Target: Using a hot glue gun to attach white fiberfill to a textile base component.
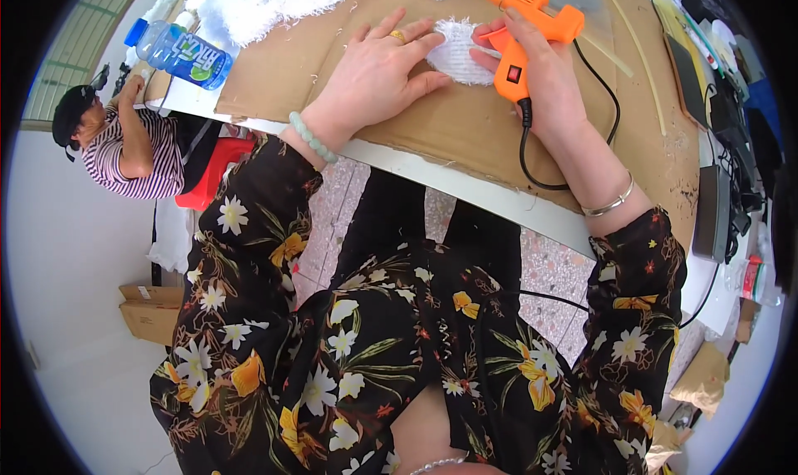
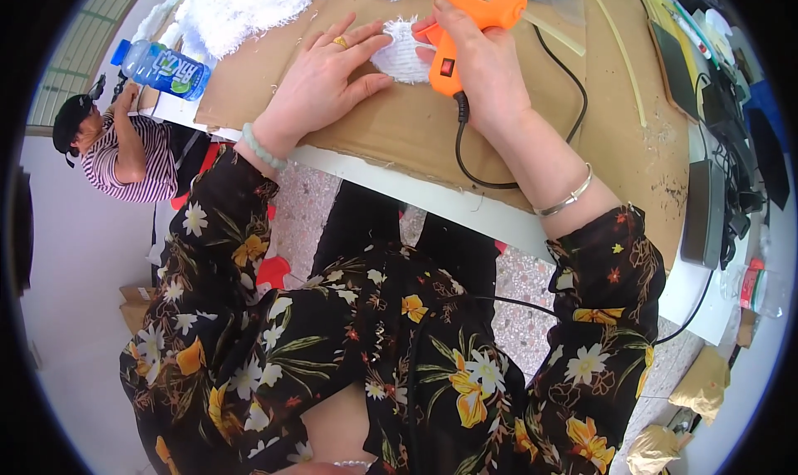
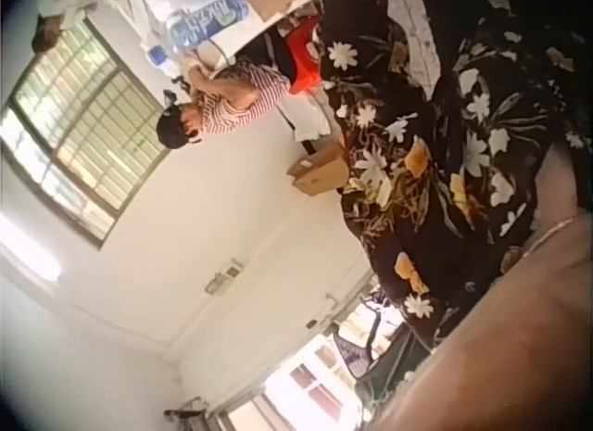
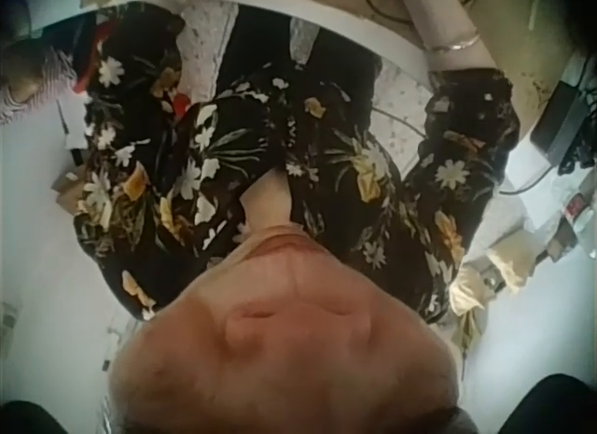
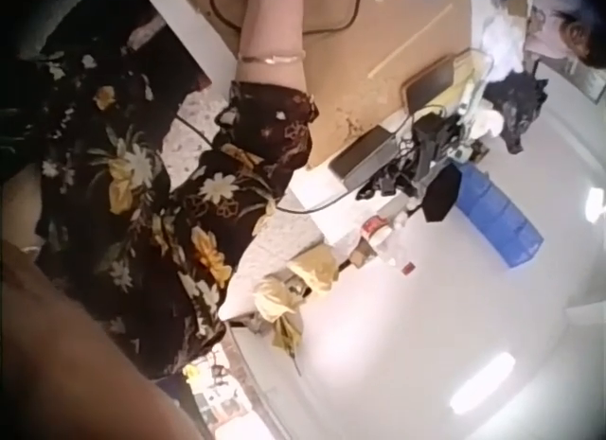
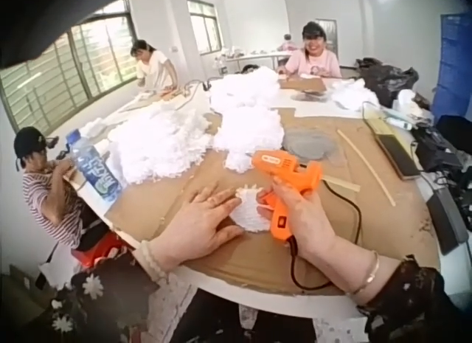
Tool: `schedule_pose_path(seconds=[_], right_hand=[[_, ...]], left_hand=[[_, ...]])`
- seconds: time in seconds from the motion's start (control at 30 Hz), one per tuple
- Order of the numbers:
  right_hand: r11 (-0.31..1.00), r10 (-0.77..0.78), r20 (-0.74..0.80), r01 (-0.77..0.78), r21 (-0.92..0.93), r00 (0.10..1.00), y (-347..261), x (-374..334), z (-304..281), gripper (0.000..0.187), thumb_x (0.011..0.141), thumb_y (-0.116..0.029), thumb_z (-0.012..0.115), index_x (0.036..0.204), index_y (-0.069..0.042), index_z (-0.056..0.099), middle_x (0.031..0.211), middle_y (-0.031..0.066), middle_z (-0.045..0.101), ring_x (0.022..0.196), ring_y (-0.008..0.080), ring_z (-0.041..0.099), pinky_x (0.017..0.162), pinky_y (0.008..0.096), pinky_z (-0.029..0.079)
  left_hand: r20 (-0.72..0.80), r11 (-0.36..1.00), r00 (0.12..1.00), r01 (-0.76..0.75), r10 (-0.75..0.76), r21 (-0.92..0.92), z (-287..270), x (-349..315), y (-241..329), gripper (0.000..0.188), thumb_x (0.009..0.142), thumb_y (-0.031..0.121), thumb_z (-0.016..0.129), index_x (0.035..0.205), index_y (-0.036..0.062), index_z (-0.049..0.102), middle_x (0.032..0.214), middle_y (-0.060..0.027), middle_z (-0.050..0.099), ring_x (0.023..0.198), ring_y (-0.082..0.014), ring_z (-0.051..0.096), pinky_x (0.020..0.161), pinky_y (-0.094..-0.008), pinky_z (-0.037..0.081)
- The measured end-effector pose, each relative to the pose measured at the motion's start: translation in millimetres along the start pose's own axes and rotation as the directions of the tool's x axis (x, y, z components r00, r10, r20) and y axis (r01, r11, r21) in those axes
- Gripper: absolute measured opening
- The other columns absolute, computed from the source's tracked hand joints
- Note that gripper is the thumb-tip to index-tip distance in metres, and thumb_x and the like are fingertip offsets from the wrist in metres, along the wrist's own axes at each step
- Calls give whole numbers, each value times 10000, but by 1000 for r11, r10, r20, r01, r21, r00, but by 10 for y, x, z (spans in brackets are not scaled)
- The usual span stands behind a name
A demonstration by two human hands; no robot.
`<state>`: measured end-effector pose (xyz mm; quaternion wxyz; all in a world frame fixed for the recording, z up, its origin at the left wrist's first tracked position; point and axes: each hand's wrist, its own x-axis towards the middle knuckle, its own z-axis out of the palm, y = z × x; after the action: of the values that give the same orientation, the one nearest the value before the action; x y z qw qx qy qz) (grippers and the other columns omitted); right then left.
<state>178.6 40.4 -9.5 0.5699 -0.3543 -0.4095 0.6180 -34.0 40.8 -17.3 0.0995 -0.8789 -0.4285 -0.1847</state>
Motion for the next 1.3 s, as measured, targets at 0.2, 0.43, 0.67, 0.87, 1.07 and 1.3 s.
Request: schedule_pose_path(seconds=[0.2,0.43,0.67,0.87,1.07,1.3], right_hand=[[996,-82,30,81,33,996,-53,-52,32,295,983,-202,516,1142,42,563,971,127,636,975,215,636,846,376,581],[957,-285,0,285,-57,958,-270,-36,22,280,977,-178,502,1087,66,580,965,148,653,971,221,628,861,411,575],[985,-172,-92,169,-44,981,-271,45,-112,290,980,-199,485,1050,64,585,1005,168,634,999,242,619,863,420,574],[999,-10,-86,15,51,996,-296,-40,3,286,992,-214,471,1068,40,578,1042,153,614,1025,250,603,868,452,569],[999,29,-21,-29,20,999,-319,-113,28,278,997,-234,463,1069,15,561,1060,139,601,1040,249,600,868,457,570],[996,70,-114,-63,64,991,-302,-121,31,288,999,-263,450,1041,4,547,1056,135,604,1054,246,602,842,432,585]], left_hand=[[-71,999,997,-42,40,-21,24,115,-46,436,894,439,612,1155,91,644,1216,-100,639,1235,-348,514,999,-463,403],[67,819,944,315,-324,-479,-142,149,20,270,902,232,612,1102,53,592,995,-138,679,1008,-346,611,855,-390,493],[-116,984,993,-16,-5,-177,-78,208,24,379,853,77,582,1227,97,522,954,-79,700,1037,-290,628,900,-415,457],[-138,999,990,-14,7,-51,-248,286,-116,555,834,35,560,1365,152,447,1024,-64,705,908,-266,644,894,-380,460],[154,783,939,342,-308,-520,-235,423,26,614,799,14,520,1389,155,429,970,-103,699,981,-312,622,885,-414,480],[62,877,992,129,-113,-463,-88,386,85,657,786,-22,477,1414,158,409,1009,-106,692,947,-328,620,851,-415,498]])
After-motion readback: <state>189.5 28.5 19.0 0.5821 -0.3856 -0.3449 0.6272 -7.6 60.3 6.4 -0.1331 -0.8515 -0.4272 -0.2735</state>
